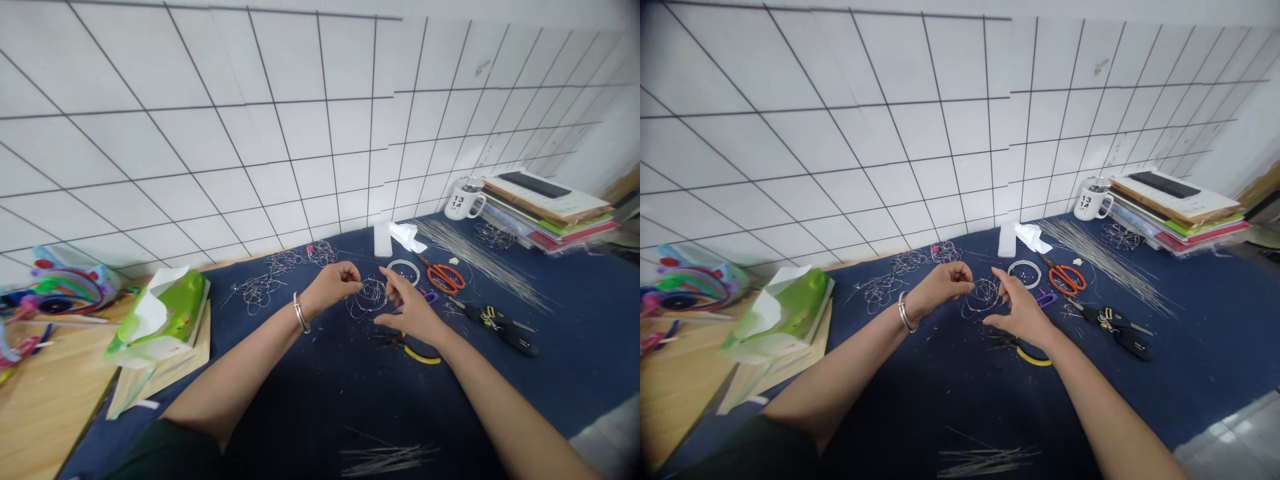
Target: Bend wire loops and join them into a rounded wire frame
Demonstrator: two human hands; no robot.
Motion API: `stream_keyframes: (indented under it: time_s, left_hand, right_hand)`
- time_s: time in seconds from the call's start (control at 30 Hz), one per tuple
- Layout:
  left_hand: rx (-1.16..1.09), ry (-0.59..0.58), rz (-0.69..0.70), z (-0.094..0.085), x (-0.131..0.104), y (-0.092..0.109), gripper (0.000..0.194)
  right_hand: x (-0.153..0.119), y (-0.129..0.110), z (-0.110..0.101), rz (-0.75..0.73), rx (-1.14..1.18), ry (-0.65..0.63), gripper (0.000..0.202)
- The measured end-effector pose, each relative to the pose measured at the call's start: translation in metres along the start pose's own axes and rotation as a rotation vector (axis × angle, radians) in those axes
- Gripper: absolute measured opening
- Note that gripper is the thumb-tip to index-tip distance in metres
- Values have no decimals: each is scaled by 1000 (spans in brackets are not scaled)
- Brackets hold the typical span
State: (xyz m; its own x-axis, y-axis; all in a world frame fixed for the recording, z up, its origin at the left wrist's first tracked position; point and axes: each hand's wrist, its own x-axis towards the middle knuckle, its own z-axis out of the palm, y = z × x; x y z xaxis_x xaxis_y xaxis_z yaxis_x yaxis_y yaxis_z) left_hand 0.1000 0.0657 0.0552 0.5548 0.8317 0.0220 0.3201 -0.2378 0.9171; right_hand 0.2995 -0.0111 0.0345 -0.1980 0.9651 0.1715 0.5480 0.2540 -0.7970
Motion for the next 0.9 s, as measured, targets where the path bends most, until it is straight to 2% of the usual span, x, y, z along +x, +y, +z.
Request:
stream_keyframes:
  time_s: [0.07, 0.2, 0.3, 0.43, 0.53, 0.7, 0.8, 0.9]
  left_hand:
    - [10, -18, 1, 1, -1, 1, 12]
    - [8, -70, 6, 4, -5, 4, 10]
    - [-25, -117, 8, 8, -8, 7, 10]
    - [-45, -159, 11, 9, -11, 11, 10]
    - [-33, -142, 6, 6, -11, 14, 10]
    - [-10, -114, -15, -1, -8, 16, 13]
    - [18, -79, 3, -5, -7, 14, 13]
    - [37, -29, 19, -6, -5, 12, 12]
  right_hand:
    - [0, 0, -2, -62, -54, 15, 90]
    - [-1, -1, 1, -143, -67, -35, 94]
    - [-3, -3, 5, -156, -24, -80, 98]
    - [-5, -4, 6, -150, 13, -106, 92]
    - [-4, -4, 4, -177, 4, -55, 84]
    - [-2, -2, 1, -271, -53, 72, 54]
    - [-2, -1, 0, -238, -17, 146, 57]
    - [-2, -2, 0, -156, 55, 108, 61]
